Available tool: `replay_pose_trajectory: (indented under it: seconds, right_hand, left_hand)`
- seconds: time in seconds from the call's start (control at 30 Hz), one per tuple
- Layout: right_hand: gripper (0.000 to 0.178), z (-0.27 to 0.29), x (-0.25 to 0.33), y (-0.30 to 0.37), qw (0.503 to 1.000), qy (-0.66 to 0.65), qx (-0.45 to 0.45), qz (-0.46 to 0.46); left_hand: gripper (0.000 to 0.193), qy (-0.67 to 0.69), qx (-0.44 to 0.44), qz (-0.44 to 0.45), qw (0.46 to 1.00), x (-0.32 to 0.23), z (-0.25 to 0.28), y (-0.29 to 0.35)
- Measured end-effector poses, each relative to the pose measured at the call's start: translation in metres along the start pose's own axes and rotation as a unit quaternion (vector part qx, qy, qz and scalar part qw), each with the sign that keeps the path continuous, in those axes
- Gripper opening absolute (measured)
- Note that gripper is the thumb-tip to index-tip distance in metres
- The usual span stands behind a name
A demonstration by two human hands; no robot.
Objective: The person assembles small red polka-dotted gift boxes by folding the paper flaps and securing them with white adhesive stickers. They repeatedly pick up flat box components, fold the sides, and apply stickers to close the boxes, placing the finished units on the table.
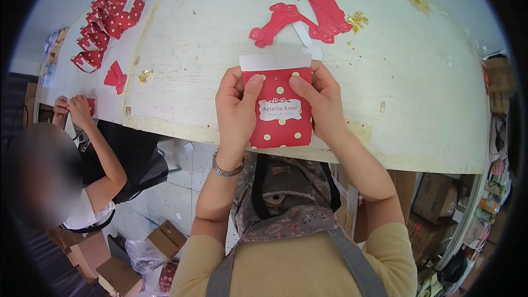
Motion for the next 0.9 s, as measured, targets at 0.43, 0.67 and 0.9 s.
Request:
replay_pose_trajectory:
  seconds: [0.43,0.67,0.9]
  right_hand:
    - [0.028,-0.003,-0.003,0.007,0.999,0.009,0.010,0.035]
    - [0.019,-0.004,0.005,0.009,0.990,0.082,-0.002,0.112]
    - [0.012,0.003,0.001,0.010,0.966,0.129,0.022,0.224]
  left_hand:
    - [0.026,0.035,0.010,0.002,0.999,-0.005,0.001,0.006]
    - [0.015,0.014,0.022,-0.054,0.998,-0.007,0.001,0.004]
    - [0.007,-0.010,0.086,-0.126,0.988,-0.002,0.006,0.006]
Point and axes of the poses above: each hand's wrist, its own y-axis away from the middle knuckle, its own z-axis out of the back of the hand, x = y × z, the point moved 3 cm from there along -y, towards the middle knuckle, and after that the axes turned 7 degrees about -x, right-handed, at the moved point
